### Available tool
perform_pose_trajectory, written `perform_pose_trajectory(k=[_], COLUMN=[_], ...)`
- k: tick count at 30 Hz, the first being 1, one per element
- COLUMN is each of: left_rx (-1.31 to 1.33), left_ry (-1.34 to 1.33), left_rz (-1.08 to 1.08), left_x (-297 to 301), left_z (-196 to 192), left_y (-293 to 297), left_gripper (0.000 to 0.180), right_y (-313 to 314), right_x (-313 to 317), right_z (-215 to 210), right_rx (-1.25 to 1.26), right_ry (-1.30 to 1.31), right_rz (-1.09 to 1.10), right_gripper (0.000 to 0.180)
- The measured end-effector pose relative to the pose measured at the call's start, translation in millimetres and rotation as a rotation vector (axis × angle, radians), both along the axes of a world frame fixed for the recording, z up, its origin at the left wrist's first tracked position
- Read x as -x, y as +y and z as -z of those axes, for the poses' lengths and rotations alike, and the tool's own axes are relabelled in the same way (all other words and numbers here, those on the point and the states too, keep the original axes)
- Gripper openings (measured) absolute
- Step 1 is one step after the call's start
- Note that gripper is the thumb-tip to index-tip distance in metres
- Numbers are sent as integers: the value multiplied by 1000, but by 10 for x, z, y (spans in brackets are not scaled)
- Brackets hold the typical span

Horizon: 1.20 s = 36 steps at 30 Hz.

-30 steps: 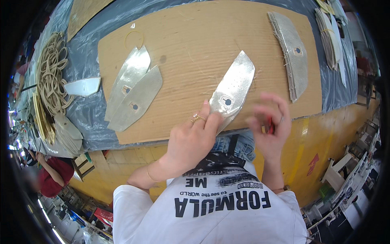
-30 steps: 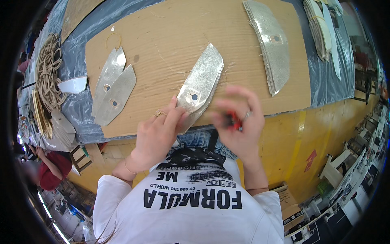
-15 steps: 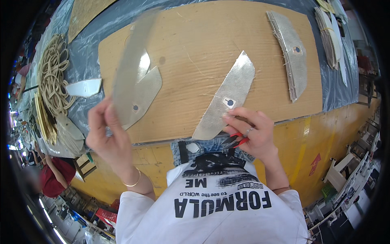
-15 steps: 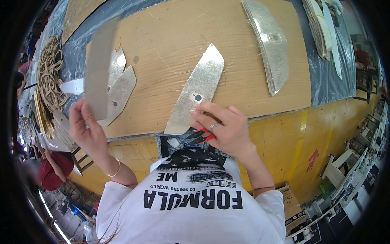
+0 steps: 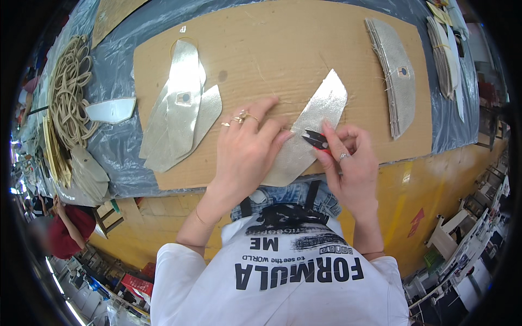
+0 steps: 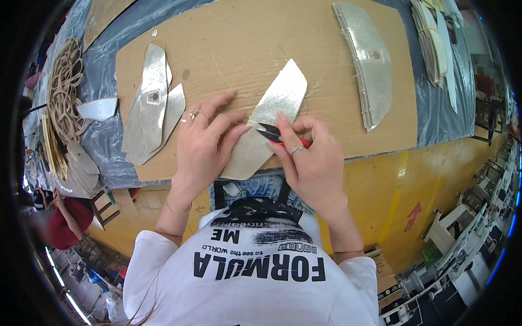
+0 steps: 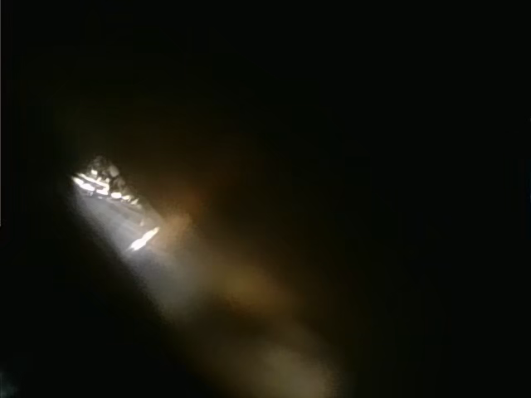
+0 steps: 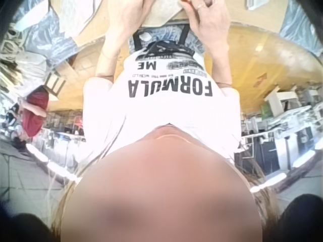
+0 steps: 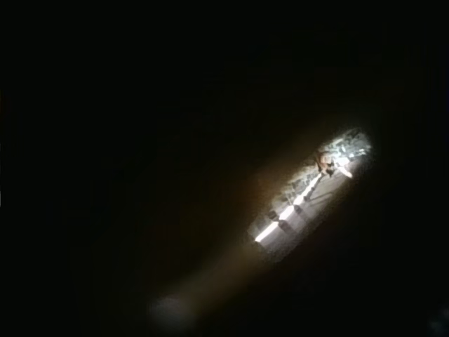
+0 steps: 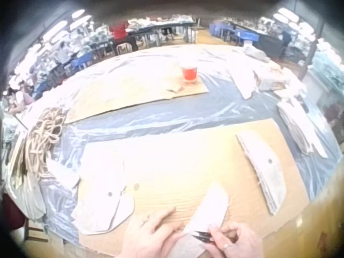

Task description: The person uses a red utility knife to trim the edges of several silver-colored flexible pieces on a cardboard work surface. They repeatedly cut along the edges, flip the pieces, and stack the trimmed items. The person then gathers the stack and secures it with a rubber band.

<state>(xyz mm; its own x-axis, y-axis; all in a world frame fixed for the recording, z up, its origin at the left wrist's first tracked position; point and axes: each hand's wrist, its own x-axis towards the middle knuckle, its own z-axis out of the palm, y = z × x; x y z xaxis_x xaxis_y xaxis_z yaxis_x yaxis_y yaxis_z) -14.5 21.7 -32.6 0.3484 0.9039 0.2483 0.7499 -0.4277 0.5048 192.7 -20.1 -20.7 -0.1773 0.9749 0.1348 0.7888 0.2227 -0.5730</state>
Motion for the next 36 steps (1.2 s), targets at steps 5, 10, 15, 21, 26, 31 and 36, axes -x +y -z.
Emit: perform_pose_trajectory(k=[5, 10, 15, 21, 26, 31, 36], left_rx=[-45, 66, 187, 189, 394, 528, 659], left_ry=[-13, -204, -348, -539, -675, -787, -896], left_rz=[97, 99, 66, -35, -182, -193, -145], left_x=[-35, -104, -93, -54, -20, 26, 14], left_z=[-37, 1, 94, 158, 64, -22, -56], left_y=[28, -39, -96, -114, -84, 29, 55], left_gripper=[19, 16, 15, 8, 14, 17, 18], right_y=[-22, -25, -14, -27, -1, 121, 462], right_x=[40, 45, 54, 18, 36, 98, 116], right_z=[44, 65, 96, 139, 94, -41, 59], right_rx=[-16, -10, -32, -10, 11, 108, 66], right_ry=[51, 75, 105, 166, 188, 385, 237], right_rz=[46, 60, 79, 86, 142, 352, 291], right_gripper=[47, 45, 40, 39, 44, 61, 67])
